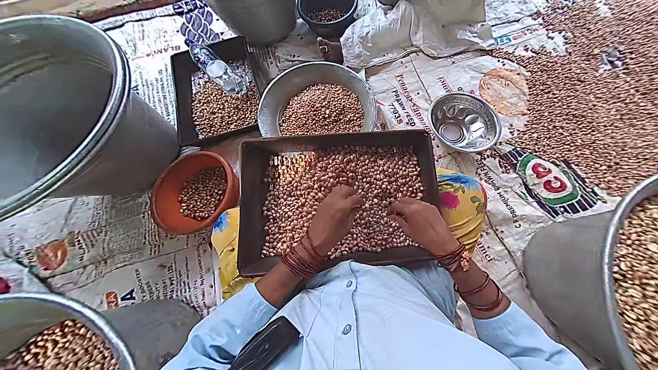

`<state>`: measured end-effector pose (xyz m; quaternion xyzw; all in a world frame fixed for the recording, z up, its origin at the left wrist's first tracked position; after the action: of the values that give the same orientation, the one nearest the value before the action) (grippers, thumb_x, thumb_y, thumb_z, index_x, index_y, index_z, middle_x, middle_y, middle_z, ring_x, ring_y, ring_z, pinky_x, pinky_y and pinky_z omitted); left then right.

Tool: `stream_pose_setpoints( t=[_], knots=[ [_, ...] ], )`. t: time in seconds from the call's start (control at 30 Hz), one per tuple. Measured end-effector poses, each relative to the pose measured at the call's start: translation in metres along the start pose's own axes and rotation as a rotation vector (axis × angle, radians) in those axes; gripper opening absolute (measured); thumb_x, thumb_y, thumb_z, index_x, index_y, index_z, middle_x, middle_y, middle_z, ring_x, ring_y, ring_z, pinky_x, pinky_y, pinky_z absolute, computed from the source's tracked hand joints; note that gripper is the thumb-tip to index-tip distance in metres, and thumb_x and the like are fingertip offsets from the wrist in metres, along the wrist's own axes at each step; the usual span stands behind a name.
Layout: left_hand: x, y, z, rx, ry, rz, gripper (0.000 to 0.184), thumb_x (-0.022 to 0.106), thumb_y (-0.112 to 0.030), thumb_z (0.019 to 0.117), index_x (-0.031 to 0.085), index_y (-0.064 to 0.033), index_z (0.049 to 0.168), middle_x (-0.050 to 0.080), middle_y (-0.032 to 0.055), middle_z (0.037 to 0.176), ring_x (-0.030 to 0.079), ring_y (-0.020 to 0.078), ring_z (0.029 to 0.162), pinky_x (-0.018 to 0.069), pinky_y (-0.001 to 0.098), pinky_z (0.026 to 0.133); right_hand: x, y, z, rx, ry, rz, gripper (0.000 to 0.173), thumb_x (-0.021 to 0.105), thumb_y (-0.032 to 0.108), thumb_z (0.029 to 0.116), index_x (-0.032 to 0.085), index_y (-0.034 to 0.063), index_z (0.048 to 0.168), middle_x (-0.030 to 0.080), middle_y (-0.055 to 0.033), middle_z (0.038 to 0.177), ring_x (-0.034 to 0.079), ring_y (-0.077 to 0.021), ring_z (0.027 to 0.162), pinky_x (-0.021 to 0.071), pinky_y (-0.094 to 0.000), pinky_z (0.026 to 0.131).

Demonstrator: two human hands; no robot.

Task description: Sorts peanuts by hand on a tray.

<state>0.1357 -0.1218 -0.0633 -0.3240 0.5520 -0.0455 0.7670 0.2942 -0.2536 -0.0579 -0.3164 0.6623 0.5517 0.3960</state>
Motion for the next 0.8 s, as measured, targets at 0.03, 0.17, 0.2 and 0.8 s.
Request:
stream_pose_setpoints(
  t=[0.03,0.17,0.2,0.8],
  knots=[
    [0.007,-0.003,-0.001,0.032,0.049,-0.006,0.013,0.066,-0.012,0.0959,0.077,-0.0071,0.101,0.072,0.0145,0.099,0.07,0.0334,0.098,0.0579,0.0469,0.085,0.01,0.002,-0.004,-0.021,-0.013,-0.007,0.015,0.065,0.011,0.0948,0.077,0.004,0.102,0.074,-0.0186,0.096,0.073,-0.0376,0.088,0.0572,-0.0552,0.073],
    [0.029,-0.012,0.0,0.126,0.22,0.014,0.015,0.067,-0.012,0.0948,0.076,-0.0043,0.102,0.07,0.0182,0.096,0.068,0.0377,0.096,0.0563,0.0495,0.084,0.033,0.007,-0.012,-0.009,-0.047,-0.083,0.018,0.067,0.009,0.0921,0.075,0.0028,0.107,0.073,-0.0209,0.098,0.073,-0.0407,0.087,0.0575,-0.0537,0.069],
    [0.032,-0.013,0.0,0.145,0.244,0.033,0.015,0.066,-0.013,0.0955,0.076,-0.0038,0.103,0.07,0.0188,0.097,0.068,0.0386,0.097,0.0559,0.05,0.084,0.035,0.007,-0.012,-0.01,-0.064,-0.097,0.018,0.067,0.009,0.0914,0.075,0.0026,0.106,0.072,-0.0208,0.096,0.072,-0.0408,0.085,0.0573,-0.0533,0.067],
    [0.011,-0.001,0.014,-0.142,0.151,-0.143,0.025,0.054,-0.01,0.0965,0.071,-0.0004,0.111,0.07,0.0176,0.098,0.067,0.031,0.082,0.0548,0.0474,0.077,0.003,-0.019,-0.01,0.249,-0.204,0.596,0.016,0.062,0.014,0.0911,0.069,0.0049,0.103,0.071,-0.0015,0.091,0.067,-0.0044,0.073,0.0563,-0.0227,0.068]
  ],
)
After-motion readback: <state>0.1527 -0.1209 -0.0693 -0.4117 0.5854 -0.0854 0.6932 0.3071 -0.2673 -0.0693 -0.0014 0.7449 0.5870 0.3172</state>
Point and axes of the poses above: each hand's wrist, its own z-axis towards the middle knuckle, its own x-axis out of the palm, y = z × x, the point moved 4 cm from there along z, towards the middle knuckle
